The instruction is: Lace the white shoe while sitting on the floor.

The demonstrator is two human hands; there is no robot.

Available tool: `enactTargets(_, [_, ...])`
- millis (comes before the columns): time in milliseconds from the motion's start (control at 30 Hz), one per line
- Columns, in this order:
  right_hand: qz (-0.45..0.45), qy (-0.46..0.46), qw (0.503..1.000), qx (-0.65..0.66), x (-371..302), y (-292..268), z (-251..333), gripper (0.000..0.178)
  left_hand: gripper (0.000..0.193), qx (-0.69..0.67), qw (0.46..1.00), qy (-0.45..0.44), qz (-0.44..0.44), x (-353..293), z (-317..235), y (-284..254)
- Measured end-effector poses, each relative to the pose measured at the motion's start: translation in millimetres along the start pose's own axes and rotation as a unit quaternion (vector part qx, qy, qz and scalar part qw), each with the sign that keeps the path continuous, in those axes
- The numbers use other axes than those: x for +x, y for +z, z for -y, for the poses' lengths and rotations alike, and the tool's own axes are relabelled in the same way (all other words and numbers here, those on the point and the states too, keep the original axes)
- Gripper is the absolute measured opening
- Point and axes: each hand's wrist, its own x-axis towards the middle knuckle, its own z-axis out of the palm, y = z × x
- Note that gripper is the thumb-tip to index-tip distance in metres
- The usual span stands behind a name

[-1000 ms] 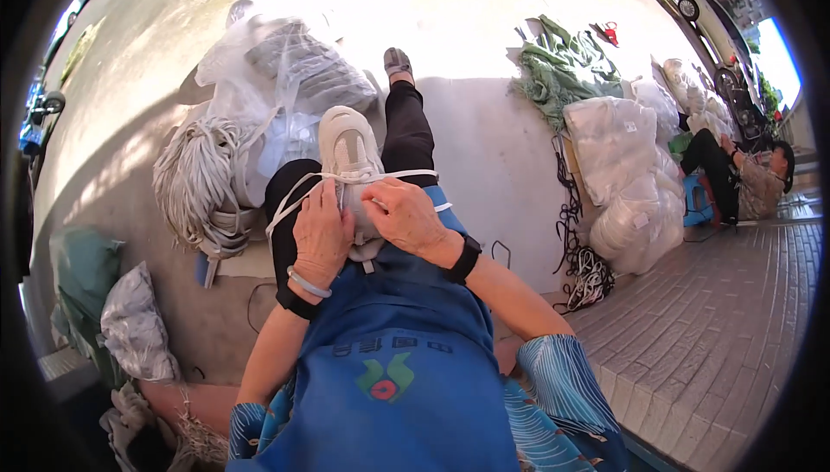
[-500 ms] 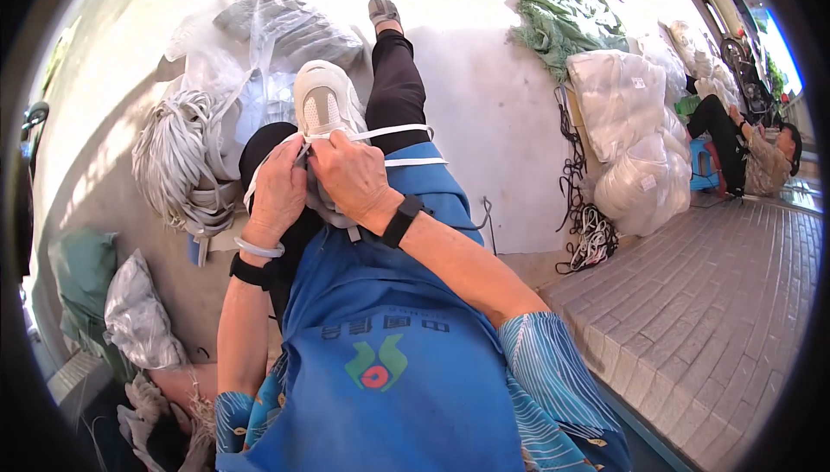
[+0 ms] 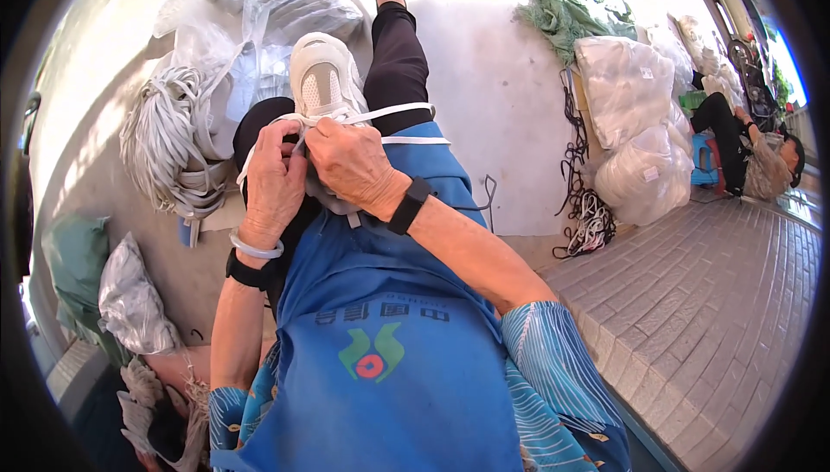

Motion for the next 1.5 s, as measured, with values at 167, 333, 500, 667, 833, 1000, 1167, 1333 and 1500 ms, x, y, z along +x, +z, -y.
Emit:
enactTargets(167, [0.013, 0.019, 1.0, -0.01, 5.5, 3.1, 1.5, 0.008, 0.026, -0.014, 1.0, 0.019, -0.002, 8.2, 9.7, -0.1])
enactTargets(333, [0.02, 0.028, 0.999, -0.002, 9.8, 7.1, 2.5, 0.009, 0.027, -0.015, 0.999, 0.035, 0.008, 11.4, 11.0, -4.4])
enactTargets(500, [0.039, 0.013, 0.996, 0.079, 4.9, -23.5, 6.0, 0.007, 0.029, -0.017, 1.0, 0.018, -0.015, 3.4, 2.3, -0.4])
enactTargets(667, [0.235, 0.226, 0.859, 0.394, -11.1, -80.3, -20.2, 0.011, 0.033, 0.14, 0.956, 0.256, 0.043, -3.6, -20.3, -8.1])
enactTargets(833, [0.208, 0.275, 0.811, 0.473, -30.6, -81.9, -29.1, 0.019, 0.021, 0.056, 0.945, 0.261, 0.187, -9.2, -31.5, -2.1])
enactTargets(1000, [0.214, 0.276, 0.864, 0.363, -34.7, -72.4, -59.1, 0.024, 0.008, -0.149, 0.904, 0.026, 0.401, -57.3, -58.4, 21.6])
enactTargets(1167, [0.222, 0.276, 0.853, 0.384, -29.6, -63.7, -63.8, 0.023, 0.018, -0.186, 0.924, -0.208, 0.26, -29.4, -54.1, 18.3])
enactTargets(1333, [0.143, 0.288, 0.875, 0.361, -20.8, -65.5, -57.7, 0.02, 0.023, -0.092, 0.954, -0.197, 0.206, 6.8, -43.4, 12.8])
enactTargets(1500, [0.143, 0.243, 0.904, 0.322, -19.8, -57.6, -61.2, 0.014, 0.028, -0.035, 0.964, -0.178, 0.194, 22.4, -48.8, 14.6])
